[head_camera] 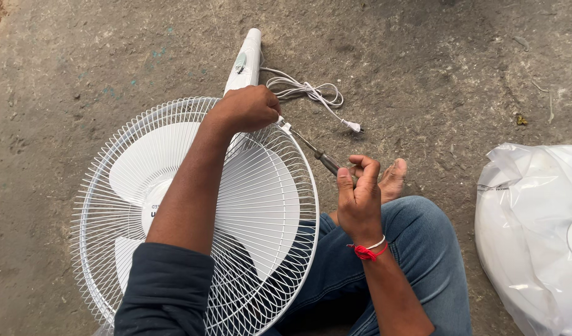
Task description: The person assembles a white pedestal fan on the ground. They use a screwdriver to tighten screws on the front grill and then attach the fan blades to the motor hub, securing them with a nut.
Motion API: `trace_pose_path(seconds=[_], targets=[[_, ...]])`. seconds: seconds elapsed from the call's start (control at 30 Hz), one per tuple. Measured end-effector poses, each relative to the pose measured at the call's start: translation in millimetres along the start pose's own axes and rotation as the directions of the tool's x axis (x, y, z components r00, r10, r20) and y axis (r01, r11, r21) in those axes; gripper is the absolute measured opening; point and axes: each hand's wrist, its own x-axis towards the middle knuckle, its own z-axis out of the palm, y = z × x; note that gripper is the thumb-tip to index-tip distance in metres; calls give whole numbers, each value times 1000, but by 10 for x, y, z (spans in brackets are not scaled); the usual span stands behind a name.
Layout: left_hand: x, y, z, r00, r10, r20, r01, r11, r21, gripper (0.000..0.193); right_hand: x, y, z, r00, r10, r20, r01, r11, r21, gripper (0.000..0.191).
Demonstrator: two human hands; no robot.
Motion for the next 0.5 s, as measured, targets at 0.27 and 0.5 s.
trace_pose_path(seconds=[0.27,0.5], targets=[[-19,-18,-14,1000,2,-1,-2,1000,5,25,12,-38,-25,994,97,47,-102,987,127,49],[-40,-3,-19,1000,-24,3,24,999,-34,22,2,-62,1,985,164,58,-172,965,196,39]])
